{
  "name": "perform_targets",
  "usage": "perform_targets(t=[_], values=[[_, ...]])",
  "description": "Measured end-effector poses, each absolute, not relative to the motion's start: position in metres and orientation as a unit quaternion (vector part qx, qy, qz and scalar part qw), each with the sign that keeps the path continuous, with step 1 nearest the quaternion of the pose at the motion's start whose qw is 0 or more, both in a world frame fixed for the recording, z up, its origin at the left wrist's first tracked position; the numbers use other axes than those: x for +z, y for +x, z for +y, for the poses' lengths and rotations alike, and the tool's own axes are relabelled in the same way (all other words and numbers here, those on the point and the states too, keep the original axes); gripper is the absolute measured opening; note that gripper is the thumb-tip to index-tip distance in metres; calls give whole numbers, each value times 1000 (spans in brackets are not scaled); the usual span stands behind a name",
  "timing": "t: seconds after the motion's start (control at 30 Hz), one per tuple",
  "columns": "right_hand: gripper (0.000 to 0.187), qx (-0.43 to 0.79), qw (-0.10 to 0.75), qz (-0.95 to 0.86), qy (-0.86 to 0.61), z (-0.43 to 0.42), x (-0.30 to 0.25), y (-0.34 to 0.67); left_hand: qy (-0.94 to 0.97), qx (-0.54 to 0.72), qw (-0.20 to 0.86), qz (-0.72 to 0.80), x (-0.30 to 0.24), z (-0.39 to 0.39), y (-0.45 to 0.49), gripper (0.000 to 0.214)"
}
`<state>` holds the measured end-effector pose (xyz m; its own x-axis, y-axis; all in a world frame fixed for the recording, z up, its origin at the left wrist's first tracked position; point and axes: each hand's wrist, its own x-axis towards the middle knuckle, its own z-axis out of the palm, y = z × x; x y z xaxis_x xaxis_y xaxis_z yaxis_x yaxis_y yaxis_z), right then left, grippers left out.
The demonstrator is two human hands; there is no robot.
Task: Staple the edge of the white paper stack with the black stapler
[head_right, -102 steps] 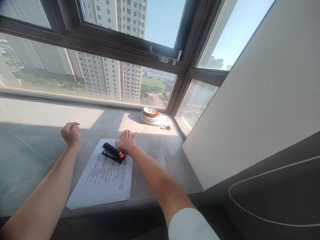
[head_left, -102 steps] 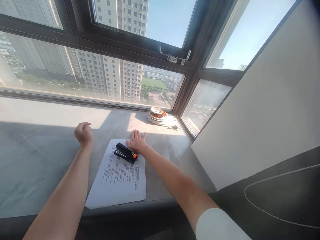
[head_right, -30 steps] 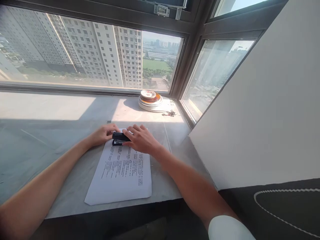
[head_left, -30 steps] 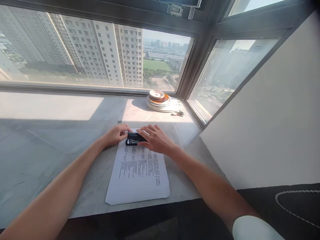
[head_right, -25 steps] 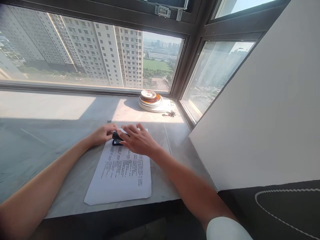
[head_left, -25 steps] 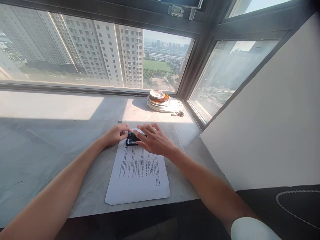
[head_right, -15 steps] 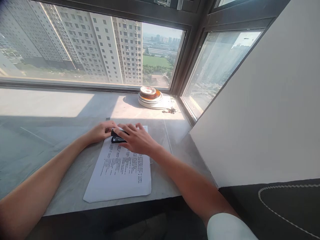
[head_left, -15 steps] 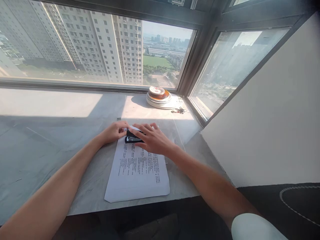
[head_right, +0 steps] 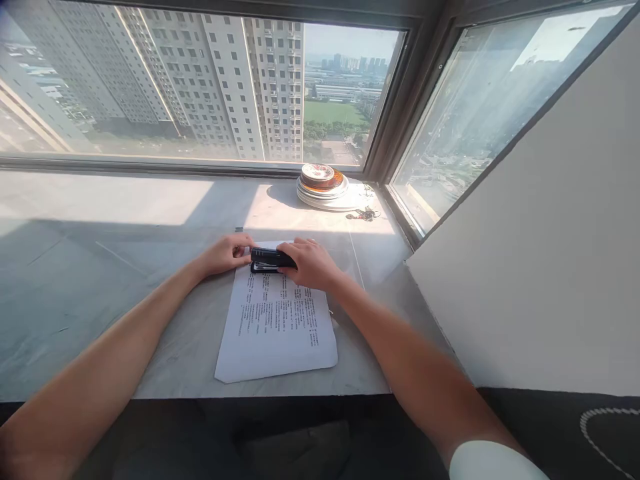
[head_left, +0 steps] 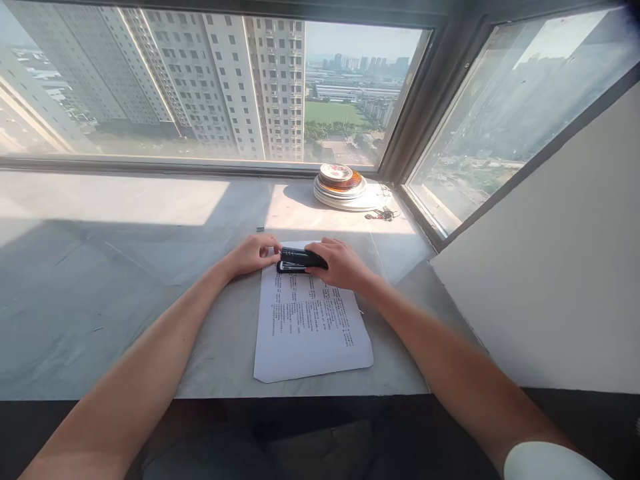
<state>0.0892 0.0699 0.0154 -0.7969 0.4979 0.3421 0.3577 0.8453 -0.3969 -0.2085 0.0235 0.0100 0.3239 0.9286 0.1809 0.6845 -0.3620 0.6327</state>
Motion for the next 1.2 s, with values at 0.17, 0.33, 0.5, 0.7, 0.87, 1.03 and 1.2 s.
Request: perform_targets(t=[0.17,0.33,0.5,0.7,0.87,1.03,1.2], values=[[35,261,270,-890,-259,85,14,96,773,281,246,513,8,26,-210,22],[37,235,217,-903,-287,93,9,100,708,335,320,533,8,27,-210,31],[30,207,208,-915,-278,98,3,100,675,390,346,521,4,29,-213,34],[27,191,207,-917,-282,100,0,99,623,457,390,501,3,31,-215,42],[26,191,198,-917,-287,97,4,100,634,434,390,508,2,32,-217,41],[33,204,243,-907,-278,88,11,101,637,438,390,501,-3,34,-220,42],[29,266,234,-902,-246,74,12,88,642,433,380,505,0,33,-218,42]])
